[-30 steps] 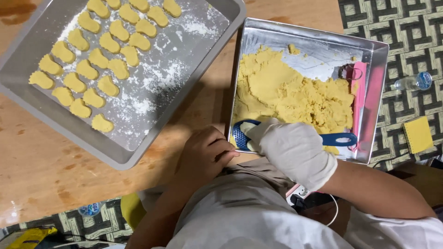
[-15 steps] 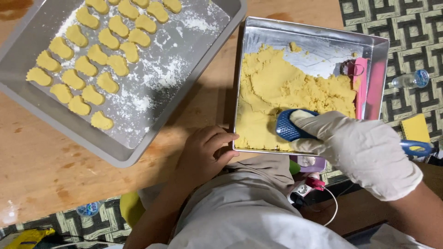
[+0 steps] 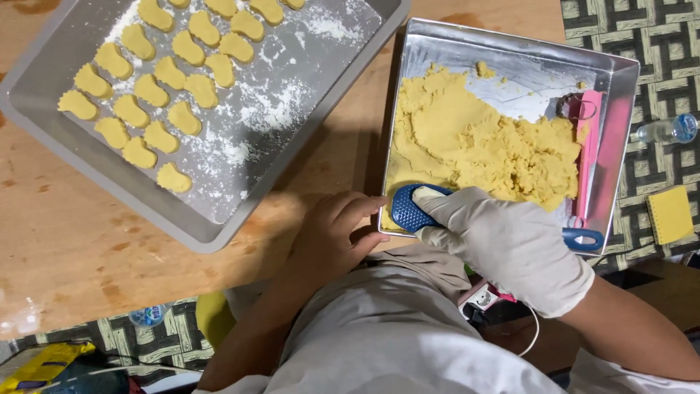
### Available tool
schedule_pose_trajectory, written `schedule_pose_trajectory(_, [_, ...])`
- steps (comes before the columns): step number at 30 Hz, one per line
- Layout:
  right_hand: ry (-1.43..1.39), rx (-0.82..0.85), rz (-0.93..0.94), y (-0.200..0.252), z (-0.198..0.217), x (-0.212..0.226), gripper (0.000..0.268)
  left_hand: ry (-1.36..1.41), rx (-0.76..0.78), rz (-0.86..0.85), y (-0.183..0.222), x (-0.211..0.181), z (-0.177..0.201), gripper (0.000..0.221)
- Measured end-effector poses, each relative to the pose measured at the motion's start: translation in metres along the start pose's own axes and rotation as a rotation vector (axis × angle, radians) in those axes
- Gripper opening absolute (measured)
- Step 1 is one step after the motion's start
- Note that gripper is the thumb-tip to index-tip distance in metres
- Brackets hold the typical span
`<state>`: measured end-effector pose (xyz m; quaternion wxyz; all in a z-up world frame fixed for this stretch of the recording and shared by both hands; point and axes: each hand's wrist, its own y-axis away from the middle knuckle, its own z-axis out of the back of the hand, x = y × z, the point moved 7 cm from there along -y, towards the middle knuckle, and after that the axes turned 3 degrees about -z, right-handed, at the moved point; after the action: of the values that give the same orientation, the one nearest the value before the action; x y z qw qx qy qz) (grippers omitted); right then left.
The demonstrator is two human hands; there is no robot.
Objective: Shaping and smoothing yellow dough in a metal tray using a plastic scraper and spatula to achieve an even thickness.
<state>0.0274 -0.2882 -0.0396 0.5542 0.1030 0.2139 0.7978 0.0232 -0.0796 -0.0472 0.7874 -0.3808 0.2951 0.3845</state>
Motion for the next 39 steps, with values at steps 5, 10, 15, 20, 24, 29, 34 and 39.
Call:
schedule_pose_trajectory(5, [-0.112,0.287,-0.266,-0.012,-0.002,0.011,0.063,-0.025,0.030,0.042,0.003,0.003,-0.003,0.044])
schedule_pose_trajectory(10, [0.087,0.009,-0.115,-0.008,0.033,0.028,0.048,0.014,0.040,0.037,0.004,0.005,-0.004,0.046])
schedule_pose_trajectory(15, [-0.108,0.059,-0.053,-0.041,-0.021,0.034,0.032,0.045,0.026,0.073,0.006,0.008,-0.005,0.049])
schedule_pose_trajectory(20, [0.142,-0.247,0.012,-0.029,0.022,0.045,0.006,0.072,0.030,0.101,0.005,0.009,-0.005,0.048])
schedule_pose_trajectory(24, [0.068,-0.166,0.101,-0.027,0.048,0.028,0.018,0.088,0.012,0.045,0.002,0.006,-0.003,0.052])
schedule_pose_trajectory(29, [-0.318,0.828,-0.517,-0.068,-0.012,-0.003,0.076,0.114,0.060,0.127,0.001,0.007,-0.003,0.053])
schedule_pose_trajectory(34, [-0.148,0.441,-0.231,-0.076,0.093,0.036,0.037,0.070,0.066,0.120,0.005,0.013,-0.009,0.045])
schedule_pose_trajectory(39, [-0.245,0.381,-0.404,-0.101,0.116,0.062,0.038,0.090,-0.006,-0.007,0.000,0.007,-0.003,0.042])
